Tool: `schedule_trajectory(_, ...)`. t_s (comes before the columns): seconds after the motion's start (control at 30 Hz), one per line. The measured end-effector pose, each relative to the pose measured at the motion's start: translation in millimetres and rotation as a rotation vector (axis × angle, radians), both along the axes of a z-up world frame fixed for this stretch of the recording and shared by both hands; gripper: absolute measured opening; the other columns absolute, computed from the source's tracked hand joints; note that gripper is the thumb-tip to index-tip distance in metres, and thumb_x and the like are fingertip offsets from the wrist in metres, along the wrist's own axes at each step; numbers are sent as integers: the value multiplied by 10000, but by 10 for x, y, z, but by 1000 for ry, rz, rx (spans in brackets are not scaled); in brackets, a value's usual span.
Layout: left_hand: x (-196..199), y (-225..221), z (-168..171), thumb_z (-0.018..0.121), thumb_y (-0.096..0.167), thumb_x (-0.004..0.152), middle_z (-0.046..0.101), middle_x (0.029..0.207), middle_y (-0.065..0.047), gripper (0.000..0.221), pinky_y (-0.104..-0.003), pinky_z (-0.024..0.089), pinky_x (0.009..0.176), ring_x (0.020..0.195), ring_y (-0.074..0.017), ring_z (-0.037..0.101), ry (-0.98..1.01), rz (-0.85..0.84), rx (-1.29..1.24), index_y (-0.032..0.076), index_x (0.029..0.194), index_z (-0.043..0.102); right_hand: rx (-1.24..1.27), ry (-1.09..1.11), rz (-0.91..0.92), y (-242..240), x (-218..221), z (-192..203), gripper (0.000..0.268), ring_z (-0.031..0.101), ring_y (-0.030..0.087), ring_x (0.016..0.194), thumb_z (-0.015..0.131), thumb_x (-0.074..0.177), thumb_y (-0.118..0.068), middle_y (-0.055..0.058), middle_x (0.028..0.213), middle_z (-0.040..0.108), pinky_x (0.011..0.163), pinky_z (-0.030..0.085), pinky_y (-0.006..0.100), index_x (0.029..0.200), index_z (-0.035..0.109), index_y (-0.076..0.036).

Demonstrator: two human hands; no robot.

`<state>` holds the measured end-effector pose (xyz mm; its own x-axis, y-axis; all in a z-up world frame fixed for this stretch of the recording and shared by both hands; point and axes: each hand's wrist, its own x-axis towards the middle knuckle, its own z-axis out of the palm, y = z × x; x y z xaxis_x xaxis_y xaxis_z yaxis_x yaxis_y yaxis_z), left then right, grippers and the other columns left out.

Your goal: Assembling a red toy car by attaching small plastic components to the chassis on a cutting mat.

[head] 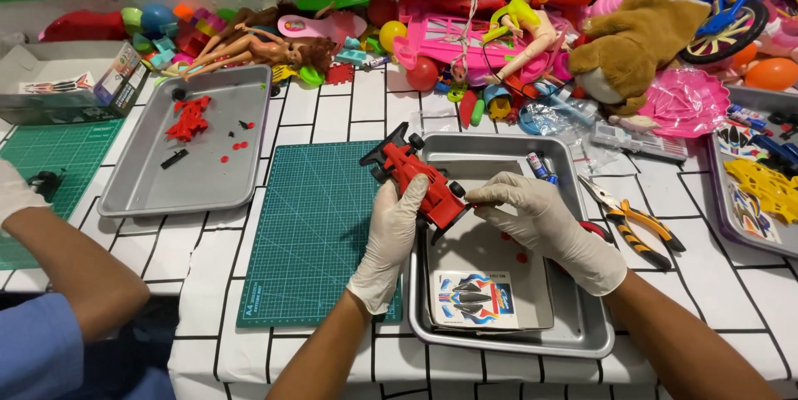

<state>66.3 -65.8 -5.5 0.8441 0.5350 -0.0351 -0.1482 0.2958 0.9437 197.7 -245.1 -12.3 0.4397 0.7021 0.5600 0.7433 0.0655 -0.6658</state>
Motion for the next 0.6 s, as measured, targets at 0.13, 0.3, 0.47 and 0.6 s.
schedule_trajectory(0.13,-19,-43,114,720,324,956,676,1042,-117,456,-377,617,842,939,-182,653,-19,17,-38,8,1267,612,10,-2,6,-1,-8,14,181,689,144,724,823,847,-54,48,819,729,707,559,270,1014,826,-122)
schedule_trajectory(0.3,-12,-67,132,726,309,953,700,1050,-129,446,-388,621,843,937,-186,660,-33,35,-16,5,1260,614,15,-42,1,-4,27,-56,197,701,163,743,819,846,-48,45,836,733,720,564,279,1029,819,-119)
schedule_trajectory(0.47,36,12,1,729,303,954,666,1045,-128,461,-410,615,867,948,-201,653,-18,62,-57,2,1277,594,28,-88,-33,-20,-8,44,336,714,151,758,878,796,-125,38,865,739,737,567,276,1119,787,-110)
schedule_trajectory(0.6,30,26,-11,729,293,957,665,1053,-125,450,-419,613,879,952,-206,659,-18,83,-94,10,1278,589,2,-83,-52,-25,-21,35,372,724,154,782,865,797,-108,29,885,753,751,564,272,1157,770,-109)
